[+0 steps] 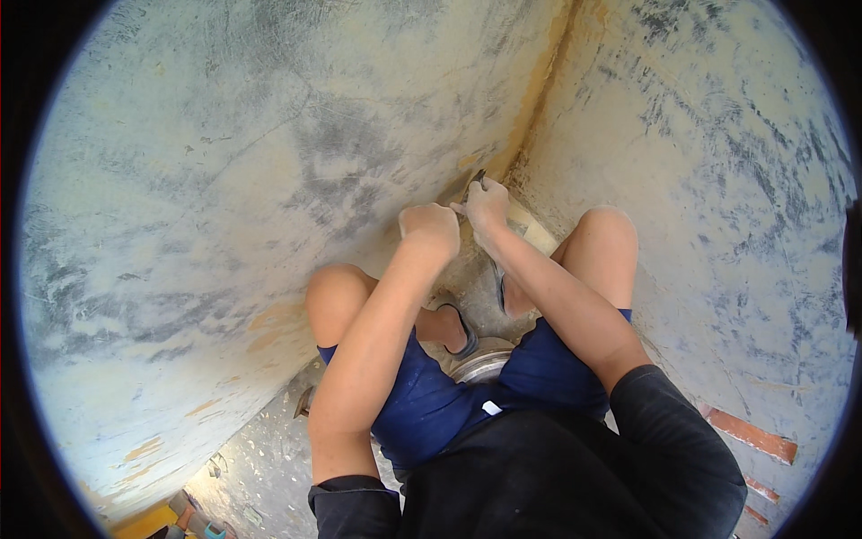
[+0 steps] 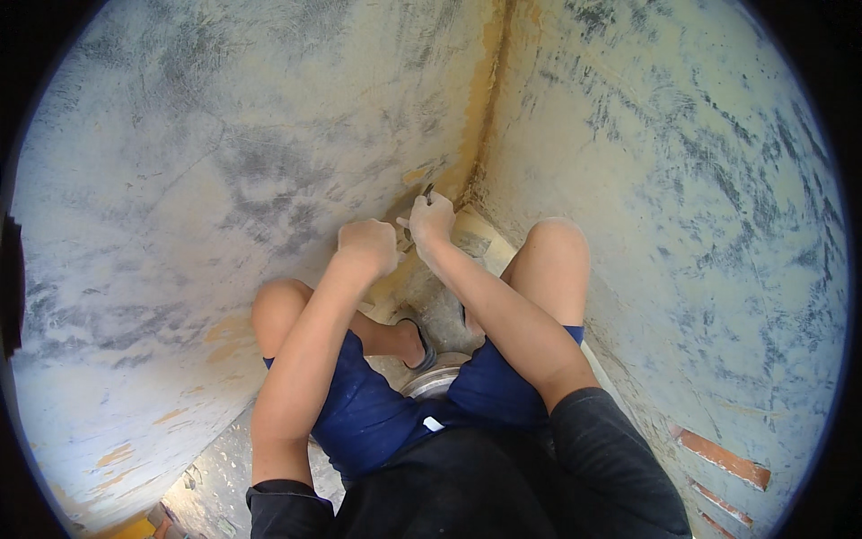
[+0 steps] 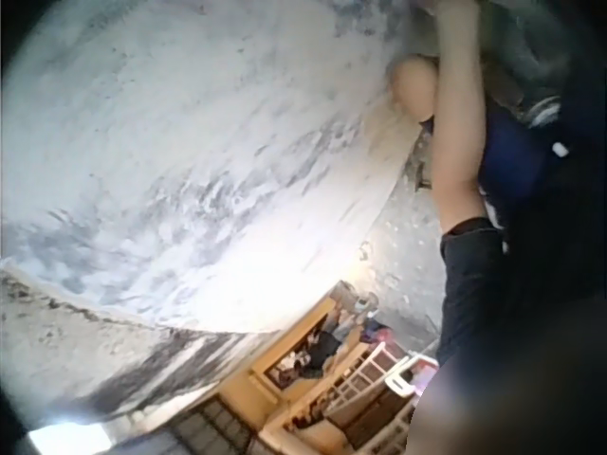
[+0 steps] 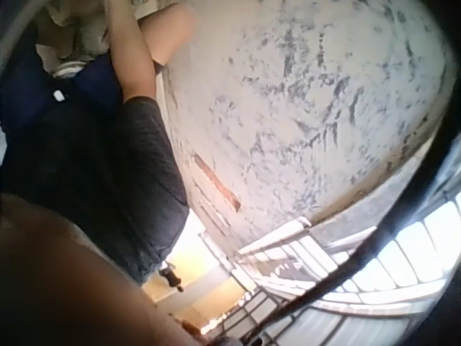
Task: Patching and scraping a wall corner using a putty knife.
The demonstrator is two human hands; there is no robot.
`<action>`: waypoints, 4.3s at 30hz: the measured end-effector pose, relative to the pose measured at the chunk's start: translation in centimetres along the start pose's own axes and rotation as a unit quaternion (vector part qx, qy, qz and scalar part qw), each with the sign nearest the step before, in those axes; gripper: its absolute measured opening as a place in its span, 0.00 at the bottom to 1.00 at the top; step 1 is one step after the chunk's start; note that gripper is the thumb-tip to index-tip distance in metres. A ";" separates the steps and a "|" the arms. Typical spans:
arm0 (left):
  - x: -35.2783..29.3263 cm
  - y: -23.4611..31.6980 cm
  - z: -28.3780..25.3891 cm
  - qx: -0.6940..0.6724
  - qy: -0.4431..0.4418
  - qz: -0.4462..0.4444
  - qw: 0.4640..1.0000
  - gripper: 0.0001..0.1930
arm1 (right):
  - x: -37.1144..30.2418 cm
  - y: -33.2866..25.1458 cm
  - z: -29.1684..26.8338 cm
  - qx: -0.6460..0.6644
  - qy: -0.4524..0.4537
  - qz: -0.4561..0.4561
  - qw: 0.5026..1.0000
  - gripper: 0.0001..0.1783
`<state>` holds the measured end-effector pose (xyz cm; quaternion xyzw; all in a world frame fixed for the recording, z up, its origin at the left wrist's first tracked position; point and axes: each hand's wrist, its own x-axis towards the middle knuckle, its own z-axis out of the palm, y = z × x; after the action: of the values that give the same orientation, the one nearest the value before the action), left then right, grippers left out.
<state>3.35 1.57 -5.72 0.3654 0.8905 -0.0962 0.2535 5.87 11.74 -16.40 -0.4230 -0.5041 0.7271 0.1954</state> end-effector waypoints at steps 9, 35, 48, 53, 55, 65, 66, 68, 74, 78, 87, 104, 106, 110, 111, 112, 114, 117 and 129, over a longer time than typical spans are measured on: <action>-1.7 -4.1 -0.7 -0.026 -0.014 -0.022 0.999 0.26 | -1.6 -0.1 2.1 -0.260 0.014 -0.132 0.957 0.18; -4.1 -4.4 -2.8 -0.177 0.258 0.081 0.946 0.12 | -3.2 1.3 4.6 -0.168 0.099 -0.191 0.962 0.33; -3.8 -2.9 -4.6 0.084 0.705 0.074 0.700 0.26 | -2.9 1.2 6.2 -0.250 0.089 -0.172 0.949 0.26; -3.4 -2.8 -4.3 0.081 0.666 -0.001 0.742 0.38 | -4.8 2.9 7.2 -0.307 0.131 -0.260 0.906 0.28; -3.4 -3.4 -4.2 0.074 0.641 -0.012 0.764 0.42 | -4.4 2.7 7.1 -0.347 0.141 -0.309 0.874 0.28; -2.5 -3.2 -3.9 0.091 0.591 -0.027 0.801 0.48 | -4.1 0.4 6.2 -0.302 0.071 -0.215 0.926 0.26; -3.2 -4.3 -3.3 0.087 0.587 -0.034 0.804 0.48 | -4.0 -1.8 5.3 -0.242 -0.041 -0.074 0.966 0.32; -2.9 -3.4 -3.8 0.077 0.582 -0.027 0.809 0.48 | -3.9 -1.6 5.5 -0.160 0.048 -0.056 0.984 0.31; -3.4 -3.8 -3.7 0.077 0.575 -0.036 0.814 0.47 | -5.6 -1.8 5.7 -0.215 0.006 -0.115 0.970 0.36; -2.9 -3.1 -4.0 0.060 0.575 -0.019 0.816 0.46 | -5.2 -0.9 5.9 -0.195 0.044 -0.127 0.972 0.37; -2.9 -2.8 -4.2 0.056 0.569 -0.017 0.820 0.45 | -4.5 0.9 6.7 -0.202 0.084 -0.157 0.963 0.31; -3.5 -3.7 -3.9 0.083 0.564 -0.033 0.821 0.46 | -5.0 -2.6 5.3 -0.190 0.017 -0.023 0.981 0.37; -3.2 -2.9 -4.3 0.074 0.568 -0.021 0.819 0.46 | -5.6 -0.3 5.3 -0.260 0.033 -0.126 0.957 0.35; -3.3 -3.5 -3.9 0.057 0.574 -0.010 0.817 0.45 | -1.7 -0.9 4.2 -0.221 0.008 -0.082 0.972 0.30; -3.1 -3.4 -3.9 0.053 0.570 -0.009 0.820 0.45 | -1.1 -1.3 4.0 -0.165 0.023 -0.030 0.986 0.28; -3.1 -3.4 -3.9 0.053 0.570 -0.009 0.820 0.45 | -1.3 -1.2 4.2 -0.165 0.023 -0.030 0.986 0.28; -3.1 -3.3 -3.9 0.042 0.573 -0.007 0.818 0.45 | -2.6 -0.6 5.2 -0.219 0.082 -0.103 0.967 0.23; -3.1 -3.3 -3.9 0.049 0.580 -0.006 0.813 0.45 | -3.5 1.5 5.7 -0.306 0.072 -0.197 0.929 0.22; -3.2 -3.3 -3.9 0.055 0.573 -0.013 0.818 0.45 | 0.2 -0.8 2.7 -0.179 0.019 -0.038 0.983 0.27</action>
<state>1.48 -1.27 -0.76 0.3561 0.8730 0.0784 -0.3240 3.38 10.69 -15.43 -0.4458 -0.6382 0.6087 0.1535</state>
